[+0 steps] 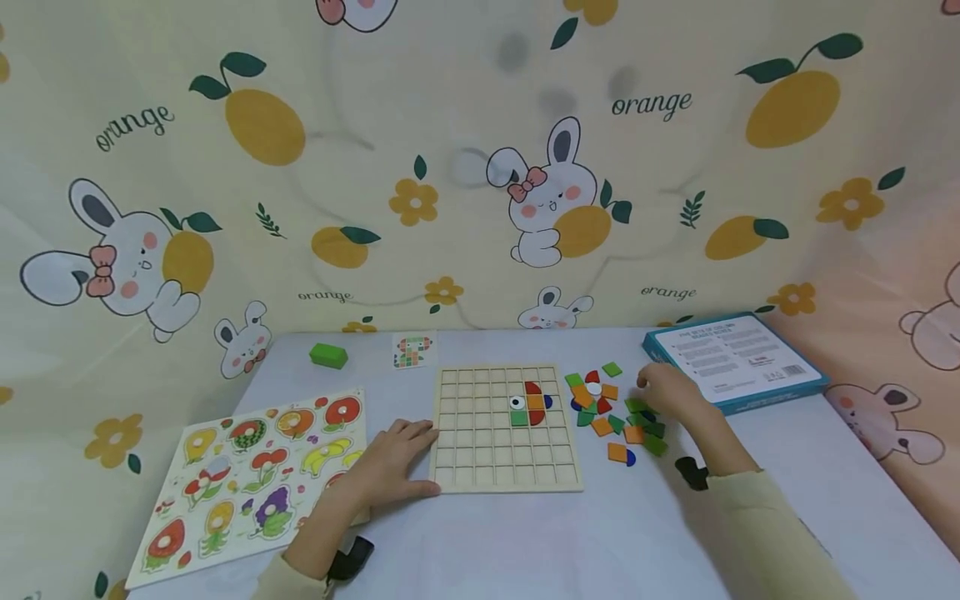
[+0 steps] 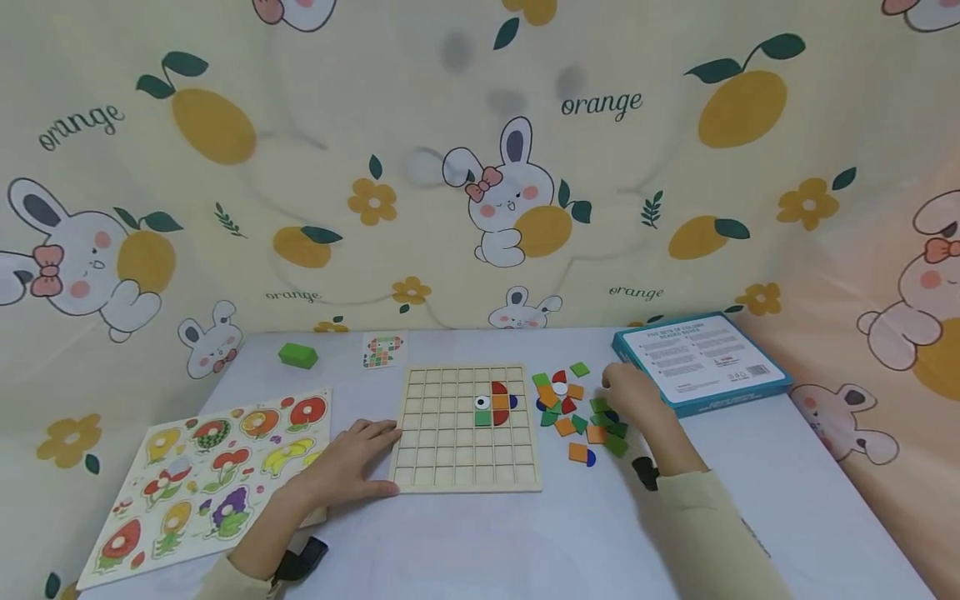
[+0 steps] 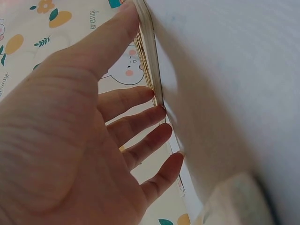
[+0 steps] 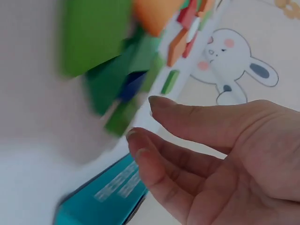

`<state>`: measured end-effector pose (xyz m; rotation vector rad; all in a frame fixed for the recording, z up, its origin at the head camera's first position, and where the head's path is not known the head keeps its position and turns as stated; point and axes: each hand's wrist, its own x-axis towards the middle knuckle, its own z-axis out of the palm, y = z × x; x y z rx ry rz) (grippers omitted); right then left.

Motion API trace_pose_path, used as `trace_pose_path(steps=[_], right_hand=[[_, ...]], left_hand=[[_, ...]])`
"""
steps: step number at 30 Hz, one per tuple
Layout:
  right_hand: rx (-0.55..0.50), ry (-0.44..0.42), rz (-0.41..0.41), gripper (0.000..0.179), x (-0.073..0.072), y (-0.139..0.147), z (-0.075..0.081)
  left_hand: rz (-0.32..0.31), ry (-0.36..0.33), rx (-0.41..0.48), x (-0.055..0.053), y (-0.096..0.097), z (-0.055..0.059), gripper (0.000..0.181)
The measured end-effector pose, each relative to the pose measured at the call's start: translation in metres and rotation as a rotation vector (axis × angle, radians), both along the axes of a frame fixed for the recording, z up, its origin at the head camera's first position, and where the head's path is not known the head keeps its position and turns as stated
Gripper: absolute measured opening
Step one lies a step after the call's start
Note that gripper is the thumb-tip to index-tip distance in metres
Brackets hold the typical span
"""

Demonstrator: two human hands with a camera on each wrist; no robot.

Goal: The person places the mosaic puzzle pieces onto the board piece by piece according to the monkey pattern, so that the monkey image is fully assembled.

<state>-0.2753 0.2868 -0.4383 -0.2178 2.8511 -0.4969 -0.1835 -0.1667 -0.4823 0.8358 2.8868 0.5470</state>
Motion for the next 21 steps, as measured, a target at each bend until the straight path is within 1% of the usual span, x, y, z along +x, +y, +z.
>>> trace_pose_path(steps=[2, 4, 7, 9, 12, 15, 18, 21], right_hand=[[0.016, 0.012, 0.008, 0.023, 0.008, 0.005, 0.002], [0.002, 0.024, 0.011, 0.021, 0.016, 0.011, 0.002], [-0.06, 0.039, 0.023, 0.012, 0.028, 0.018, 0.001], [-0.113, 0.036, 0.025, 0.008, 0.037, 0.024, -0.002], [-0.167, 0.03, 0.019, 0.011, 0.051, 0.029, -0.009], [-0.19, 0.022, -0.026, 0.018, 0.062, 0.03, -0.017], [-0.191, 0.02, -0.073, 0.025, 0.069, 0.029, -0.022], [-0.183, 0.019, -0.098, 0.028, 0.071, 0.026, -0.024]], left_hand=[[0.001, -0.002, 0.001, 0.0, 0.0, 0.0, 0.081], [0.002, -0.004, 0.001, 0.0, 0.0, -0.001, 0.081], [0.003, 0.002, -0.01, -0.002, 0.0, -0.002, 0.082], [0.004, 0.008, -0.02, -0.003, 0.0, -0.003, 0.082], [0.006, 0.012, -0.038, -0.004, 0.002, -0.004, 0.083], [0.009, 0.008, -0.051, -0.003, 0.002, -0.004, 0.083], [0.012, 0.004, -0.056, -0.003, 0.002, -0.003, 0.082], [0.016, -0.004, -0.055, -0.001, 0.001, -0.001, 0.082]])
